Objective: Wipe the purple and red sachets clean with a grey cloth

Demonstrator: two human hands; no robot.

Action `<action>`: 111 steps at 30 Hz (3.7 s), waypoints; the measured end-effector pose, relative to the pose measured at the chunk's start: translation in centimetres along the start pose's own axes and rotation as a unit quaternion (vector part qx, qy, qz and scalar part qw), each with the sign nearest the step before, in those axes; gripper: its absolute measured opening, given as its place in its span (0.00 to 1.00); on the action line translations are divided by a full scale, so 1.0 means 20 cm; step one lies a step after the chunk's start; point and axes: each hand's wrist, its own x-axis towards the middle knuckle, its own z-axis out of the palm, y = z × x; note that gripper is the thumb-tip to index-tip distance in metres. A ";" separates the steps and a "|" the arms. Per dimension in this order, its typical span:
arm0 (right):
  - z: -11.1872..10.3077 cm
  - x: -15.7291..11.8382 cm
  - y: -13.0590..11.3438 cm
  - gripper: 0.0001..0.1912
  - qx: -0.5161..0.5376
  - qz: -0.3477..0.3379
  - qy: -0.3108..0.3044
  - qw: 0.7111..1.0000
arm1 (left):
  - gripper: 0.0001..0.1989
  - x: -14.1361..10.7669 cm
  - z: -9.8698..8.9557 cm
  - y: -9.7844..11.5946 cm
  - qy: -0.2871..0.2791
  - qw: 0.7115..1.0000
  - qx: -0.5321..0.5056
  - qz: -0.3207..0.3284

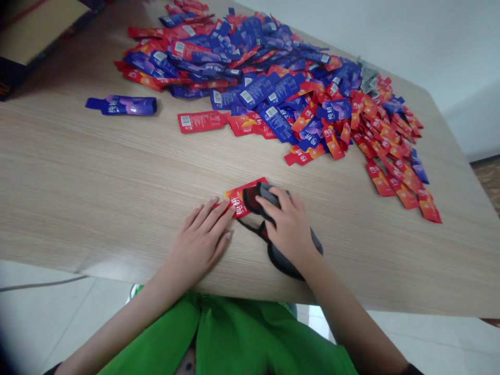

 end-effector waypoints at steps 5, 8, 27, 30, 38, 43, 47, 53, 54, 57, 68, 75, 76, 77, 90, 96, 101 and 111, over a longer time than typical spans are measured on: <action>-0.05 0.04 0.04 0.23 -0.009 0.050 0.092 0.994 | 0.24 0.01 0.00 0.00 -0.005 1.000 -0.006 -0.003; -0.01 0.07 -0.13 0.25 0.021 -0.023 0.045 0.998 | 0.22 0.01 -0.02 0.00 -0.015 1.000 -0.006 -0.006; 0.06 0.18 -0.20 0.24 -0.019 -0.015 -0.009 1.000 | 0.21 0.00 0.00 0.00 0.002 1.000 -0.004 -0.011; 0.07 0.16 -0.09 0.24 -0.033 0.035 0.009 0.999 | 0.23 0.00 0.00 0.00 0.003 1.000 -0.010 -0.010; -0.01 0.09 0.16 0.23 0.023 0.105 0.106 0.989 | 0.15 0.05 -0.12 0.11 -0.045 0.998 0.028 -0.036; -0.08 0.03 0.12 0.20 0.079 0.128 0.142 0.978 | 0.12 0.15 -0.20 0.13 -0.060 0.998 0.010 0.009; -0.08 -0.02 0.09 0.20 0.118 0.138 0.143 0.973 | 0.21 0.21 -0.24 0.03 0.004 1.000 0.030 0.006; -0.05 -0.07 0.11 0.20 0.147 0.147 0.140 0.968 | 0.25 0.06 -0.19 -0.09 0.022 0.998 0.029 -0.045; -0.05 -0.08 0.11 0.19 0.148 0.148 0.140 0.968 | 0.26 0.03 -0.16 -0.11 0.011 0.998 0.037 -0.049; -0.05 -0.06 0.11 0.19 0.149 0.146 0.139 0.968 | 0.27 -0.03 -0.07 -0.13 -0.006 0.996 0.055 -0.066; 0.01 0.07 -0.37 0.25 0.064 -0.014 0.019 0.998 | 0.27 0.00 -0.06 -0.09 0.000 0.992 0.063 -0.107; 0.05 -0.01 -0.19 0.24 0.014 0.066 -0.005 0.998 | 0.26 0.02 -0.12 -0.13 -0.004 0.996 0.033 -0.085; 0.04 -0.02 -0.16 0.23 0.028 0.067 0.003 0.997 | 0.24 0.03 -0.13 -0.14 -0.005 0.996 0.033 -0.080; 0.03 -0.03 -0.13 0.23 0.048 0.069 0.014 0.996 | 0.22 0.03 -0.15 -0.15 -0.007 0.997 0.032 -0.072; -0.10 -0.09 0.06 0.18 0.160 0.190 0.156 0.956 | 0.17 0.24 -0.27 -0.11 -0.056 0.994 0.014 -0.095; -0.05 -0.04 0.06 0.18 0.151 0.157 0.128 0.968 | 0.19 -0.04 -0.15 -0.08 0.013 1.000 -0.001 -0.026; -0.03 0.15 -0.15 0.21 0.111 0.030 0.125 0.986 | 0.22 -0.13 -0.04 -0.04 0.028 0.999 0.036 -0.028; 0.14 0.27 -0.19 0.19 0.004 -0.024 0.010 1.000 | 0.20 -0.12 -0.03 -0.03 0.039 0.998 0.039 -0.033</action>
